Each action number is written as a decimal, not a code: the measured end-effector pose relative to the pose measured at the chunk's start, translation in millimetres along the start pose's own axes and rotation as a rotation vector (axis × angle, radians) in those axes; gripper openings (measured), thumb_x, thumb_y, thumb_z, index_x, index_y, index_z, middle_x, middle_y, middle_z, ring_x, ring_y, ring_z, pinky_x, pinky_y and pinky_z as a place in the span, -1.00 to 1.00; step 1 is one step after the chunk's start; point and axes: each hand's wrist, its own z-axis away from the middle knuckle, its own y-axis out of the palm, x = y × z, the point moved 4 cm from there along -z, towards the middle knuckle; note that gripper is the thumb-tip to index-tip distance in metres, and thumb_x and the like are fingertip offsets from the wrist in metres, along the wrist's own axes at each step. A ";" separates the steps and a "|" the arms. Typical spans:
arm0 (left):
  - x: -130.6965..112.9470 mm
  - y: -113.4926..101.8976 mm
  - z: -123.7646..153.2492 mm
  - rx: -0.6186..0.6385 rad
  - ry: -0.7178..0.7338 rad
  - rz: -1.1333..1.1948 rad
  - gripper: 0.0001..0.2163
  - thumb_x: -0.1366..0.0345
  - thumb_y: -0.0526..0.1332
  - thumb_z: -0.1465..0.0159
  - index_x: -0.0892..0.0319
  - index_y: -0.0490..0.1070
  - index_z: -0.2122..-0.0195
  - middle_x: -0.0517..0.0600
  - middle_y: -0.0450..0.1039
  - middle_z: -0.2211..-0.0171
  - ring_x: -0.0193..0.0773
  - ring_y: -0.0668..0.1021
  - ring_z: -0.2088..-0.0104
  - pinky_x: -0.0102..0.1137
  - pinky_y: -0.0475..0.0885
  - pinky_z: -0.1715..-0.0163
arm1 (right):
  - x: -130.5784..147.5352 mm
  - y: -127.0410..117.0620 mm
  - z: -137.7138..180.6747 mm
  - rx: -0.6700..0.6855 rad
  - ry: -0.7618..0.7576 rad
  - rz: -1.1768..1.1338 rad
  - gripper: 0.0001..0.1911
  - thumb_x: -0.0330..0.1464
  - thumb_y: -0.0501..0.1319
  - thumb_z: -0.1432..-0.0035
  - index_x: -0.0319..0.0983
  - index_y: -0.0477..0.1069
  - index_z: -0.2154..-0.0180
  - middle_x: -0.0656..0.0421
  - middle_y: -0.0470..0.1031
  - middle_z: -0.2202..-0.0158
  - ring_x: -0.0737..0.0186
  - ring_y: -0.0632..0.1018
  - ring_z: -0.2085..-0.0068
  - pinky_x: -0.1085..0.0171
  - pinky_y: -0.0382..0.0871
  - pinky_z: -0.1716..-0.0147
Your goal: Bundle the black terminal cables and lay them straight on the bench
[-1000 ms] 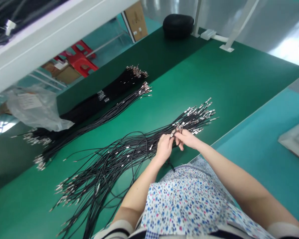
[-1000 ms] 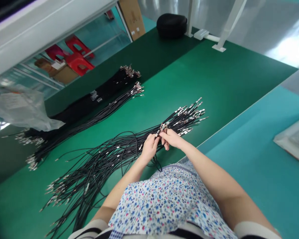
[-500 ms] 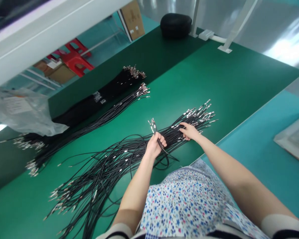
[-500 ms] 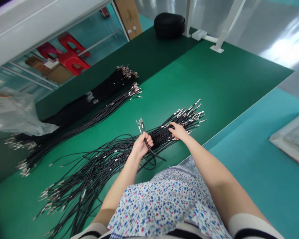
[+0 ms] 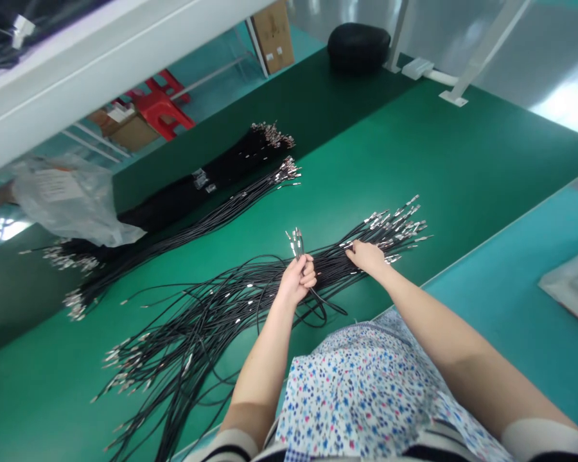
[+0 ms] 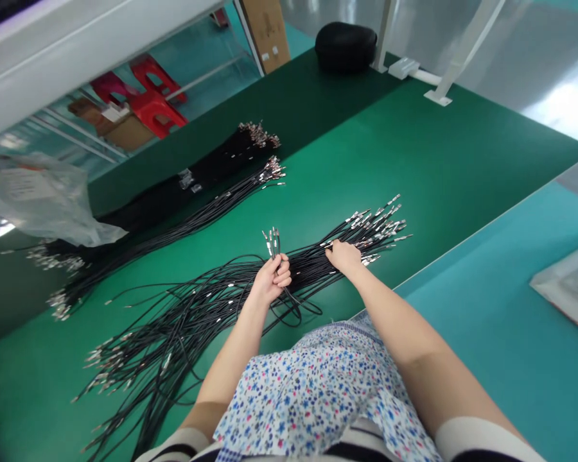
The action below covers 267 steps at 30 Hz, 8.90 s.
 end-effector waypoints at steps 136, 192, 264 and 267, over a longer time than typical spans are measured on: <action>0.2 21.9 -38.2 -0.119 0.167 -0.071 -0.77 0.20 0.25 -0.08 0.26 0.27 0.42 -0.23 0.01 0.73 -0.59 0.04 0.77 -0.58 -0.13 0.75 | 0.0 8.1 45.5 0.182 -0.074 -0.928 -0.73 -0.30 0.20 0.01 -0.26 0.19 0.61 0.25 0.37 0.71 0.45 0.35 0.74 0.48 0.19 0.76; -38.2 15.1 90.6 -0.071 0.347 -0.442 -0.77 0.17 0.18 -0.14 0.23 0.28 0.52 -0.13 0.19 0.72 -0.44 0.26 0.66 -0.41 0.32 0.47 | -29.4 73.8 56.4 0.174 0.460 -1.308 -0.74 -0.24 0.11 -0.13 -0.28 0.23 0.50 0.24 0.30 0.78 0.41 0.31 0.79 0.46 0.17 0.83; 22.1 37.2 23.2 -0.040 0.173 -0.276 -0.70 0.14 0.28 -0.04 0.22 0.20 0.43 -0.25 0.02 0.73 -0.57 0.08 0.76 -0.57 0.01 0.74 | -38.7 -11.8 120.9 -0.149 0.026 -0.900 -0.76 -0.25 -0.04 -0.16 -0.24 0.19 0.47 0.27 0.32 0.63 0.45 0.35 0.72 0.44 0.26 0.72; 26.6 41.1 22.9 -0.091 0.257 -0.270 -0.68 0.12 0.28 -0.03 0.20 0.17 0.44 -0.25 0.05 0.73 -0.57 0.09 0.76 -0.57 0.00 0.75 | 7.3 -10.2 141.9 0.193 -0.290 -0.790 -0.76 -0.22 -0.01 -0.12 -0.23 0.17 0.48 0.29 0.31 0.64 0.42 0.34 0.73 0.43 0.21 0.77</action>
